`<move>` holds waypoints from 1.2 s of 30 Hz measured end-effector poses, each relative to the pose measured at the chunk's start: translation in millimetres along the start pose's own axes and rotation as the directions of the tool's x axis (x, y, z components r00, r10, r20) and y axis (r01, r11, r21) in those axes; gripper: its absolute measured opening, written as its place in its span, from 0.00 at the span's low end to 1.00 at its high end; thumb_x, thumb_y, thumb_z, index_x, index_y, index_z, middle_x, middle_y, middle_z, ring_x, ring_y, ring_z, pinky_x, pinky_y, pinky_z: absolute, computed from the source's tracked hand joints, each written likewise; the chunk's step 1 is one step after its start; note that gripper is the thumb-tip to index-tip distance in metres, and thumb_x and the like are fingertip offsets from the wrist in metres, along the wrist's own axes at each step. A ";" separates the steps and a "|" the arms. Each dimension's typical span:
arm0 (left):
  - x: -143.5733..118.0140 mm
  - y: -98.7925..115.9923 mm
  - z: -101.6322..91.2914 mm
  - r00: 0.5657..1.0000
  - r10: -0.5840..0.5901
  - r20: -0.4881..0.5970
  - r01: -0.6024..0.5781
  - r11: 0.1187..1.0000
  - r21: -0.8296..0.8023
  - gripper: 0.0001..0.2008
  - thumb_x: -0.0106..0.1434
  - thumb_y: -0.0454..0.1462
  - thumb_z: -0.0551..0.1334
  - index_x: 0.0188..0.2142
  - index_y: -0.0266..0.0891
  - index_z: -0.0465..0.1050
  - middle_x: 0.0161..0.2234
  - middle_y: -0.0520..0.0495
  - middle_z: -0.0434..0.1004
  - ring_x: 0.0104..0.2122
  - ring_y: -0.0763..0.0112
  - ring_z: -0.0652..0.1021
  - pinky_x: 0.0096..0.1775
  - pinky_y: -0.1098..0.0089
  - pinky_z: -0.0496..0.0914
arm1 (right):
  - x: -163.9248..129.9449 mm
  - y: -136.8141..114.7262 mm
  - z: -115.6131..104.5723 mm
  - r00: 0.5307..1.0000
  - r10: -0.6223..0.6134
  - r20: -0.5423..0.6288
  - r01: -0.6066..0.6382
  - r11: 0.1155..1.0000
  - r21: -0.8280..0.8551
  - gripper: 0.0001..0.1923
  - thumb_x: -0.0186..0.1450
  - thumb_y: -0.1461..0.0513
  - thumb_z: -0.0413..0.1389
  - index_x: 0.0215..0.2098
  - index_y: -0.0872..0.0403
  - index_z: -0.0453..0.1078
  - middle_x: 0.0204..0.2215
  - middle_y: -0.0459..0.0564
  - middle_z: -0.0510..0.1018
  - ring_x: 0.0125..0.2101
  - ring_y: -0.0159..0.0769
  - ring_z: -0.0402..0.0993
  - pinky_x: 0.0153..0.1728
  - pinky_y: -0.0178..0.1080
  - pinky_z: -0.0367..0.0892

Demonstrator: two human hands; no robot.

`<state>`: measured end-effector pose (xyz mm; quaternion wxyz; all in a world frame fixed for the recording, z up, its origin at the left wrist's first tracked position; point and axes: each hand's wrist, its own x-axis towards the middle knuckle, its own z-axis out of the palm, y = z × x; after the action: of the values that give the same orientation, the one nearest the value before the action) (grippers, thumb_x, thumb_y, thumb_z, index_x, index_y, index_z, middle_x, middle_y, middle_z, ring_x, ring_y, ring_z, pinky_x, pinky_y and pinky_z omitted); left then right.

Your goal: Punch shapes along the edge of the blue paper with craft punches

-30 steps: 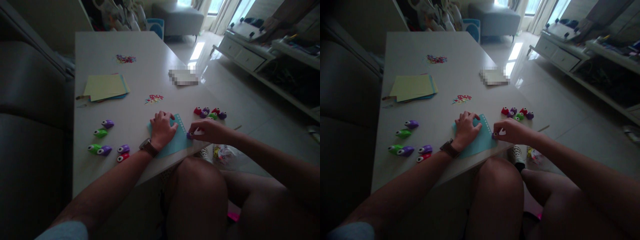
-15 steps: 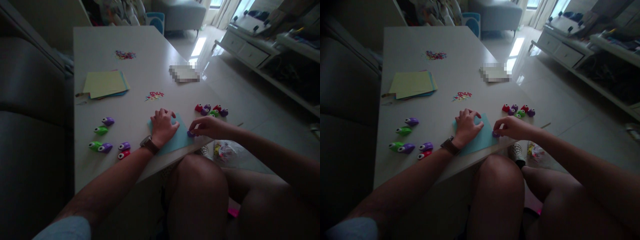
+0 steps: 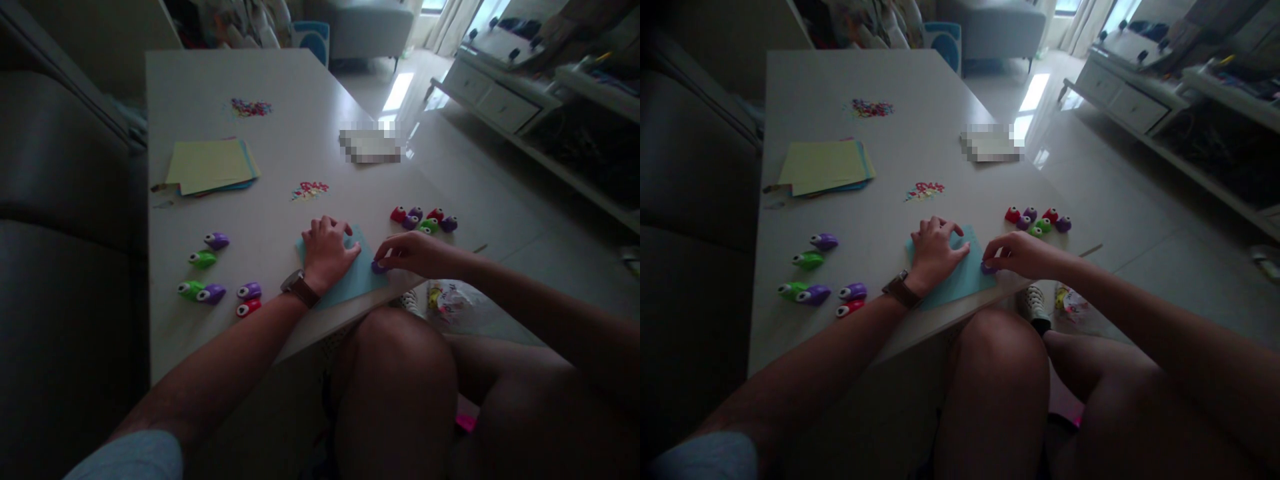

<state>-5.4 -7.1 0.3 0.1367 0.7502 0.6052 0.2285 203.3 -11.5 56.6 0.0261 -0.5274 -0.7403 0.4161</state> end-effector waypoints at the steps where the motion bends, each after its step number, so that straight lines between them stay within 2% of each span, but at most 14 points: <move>1: 0.0 0.1 -0.3 1.000 0.000 0.002 0.000 1.000 -0.001 0.11 0.62 0.45 0.67 0.43 0.47 0.75 0.48 0.44 0.72 0.52 0.55 0.68 0.52 0.55 0.63 | 0.3 0.5 0.7 1.000 -0.005 -0.004 0.005 1.000 0.000 0.13 0.64 0.53 0.61 0.39 0.51 0.80 0.29 0.48 0.83 0.28 0.35 0.75 0.31 0.38 0.66; 6: 0.3 1.2 -1.1 1.000 -0.015 0.020 0.014 1.000 0.010 0.11 0.63 0.46 0.66 0.43 0.46 0.75 0.49 0.44 0.71 0.53 0.54 0.68 0.53 0.55 0.63 | 2.9 0.7 2.2 1.000 -0.025 -0.009 0.025 1.000 0.002 0.11 0.64 0.54 0.61 0.39 0.51 0.80 0.29 0.48 0.83 0.29 0.36 0.76 0.34 0.38 0.67; 10: 0.7 1.8 -0.3 0.999 -0.019 0.027 0.019 1.000 0.017 0.11 0.64 0.45 0.66 0.44 0.46 0.75 0.49 0.43 0.71 0.53 0.54 0.68 0.54 0.54 0.63 | 7.7 -3.0 0.0 1.000 0.006 0.015 -0.006 1.000 -0.027 0.07 0.63 0.58 0.61 0.37 0.51 0.80 0.29 0.48 0.83 0.30 0.37 0.77 0.34 0.39 0.67; 15: 1.3 0.8 0.6 1.000 -0.016 0.020 0.016 1.000 0.014 0.11 0.63 0.44 0.66 0.44 0.46 0.75 0.49 0.43 0.72 0.53 0.54 0.68 0.54 0.53 0.63 | 16.4 -8.8 -2.7 0.998 0.052 0.028 -0.049 0.994 -0.099 0.03 0.59 0.61 0.65 0.31 0.52 0.78 0.27 0.47 0.81 0.29 0.37 0.76 0.33 0.39 0.66; 21: 2.0 0.7 0.9 1.000 -0.017 0.022 0.017 1.000 0.015 0.11 0.63 0.45 0.65 0.43 0.46 0.75 0.49 0.43 0.72 0.54 0.53 0.68 0.54 0.53 0.63 | 19.1 -14.4 -2.8 0.995 0.095 -0.015 -0.096 0.984 -0.152 0.04 0.57 0.63 0.66 0.27 0.52 0.75 0.24 0.46 0.79 0.27 0.34 0.73 0.30 0.38 0.64; 33: 3.1 0.8 0.8 1.000 -0.015 0.021 0.015 1.000 0.024 0.11 0.63 0.45 0.64 0.43 0.46 0.76 0.48 0.42 0.72 0.53 0.52 0.69 0.53 0.52 0.65 | 18.3 -17.7 -1.1 0.990 0.123 -0.069 -0.135 0.969 -0.207 0.06 0.55 0.63 0.68 0.26 0.55 0.76 0.25 0.47 0.80 0.26 0.33 0.72 0.27 0.35 0.61; 36: 2.9 1.1 0.2 1.000 -0.016 0.020 0.016 0.999 0.029 0.11 0.63 0.44 0.64 0.43 0.46 0.76 0.48 0.42 0.72 0.53 0.52 0.70 0.53 0.52 0.65 | 13.7 -12.2 -1.2 0.995 0.088 -0.046 -0.093 0.990 -0.111 0.04 0.57 0.63 0.66 0.29 0.56 0.76 0.26 0.48 0.80 0.27 0.33 0.73 0.28 0.35 0.62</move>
<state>-3.9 -4.5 1.2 0.1338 0.7495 0.6130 0.2112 188.5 -1.0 59.8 -0.0072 -0.5696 -0.7372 0.3633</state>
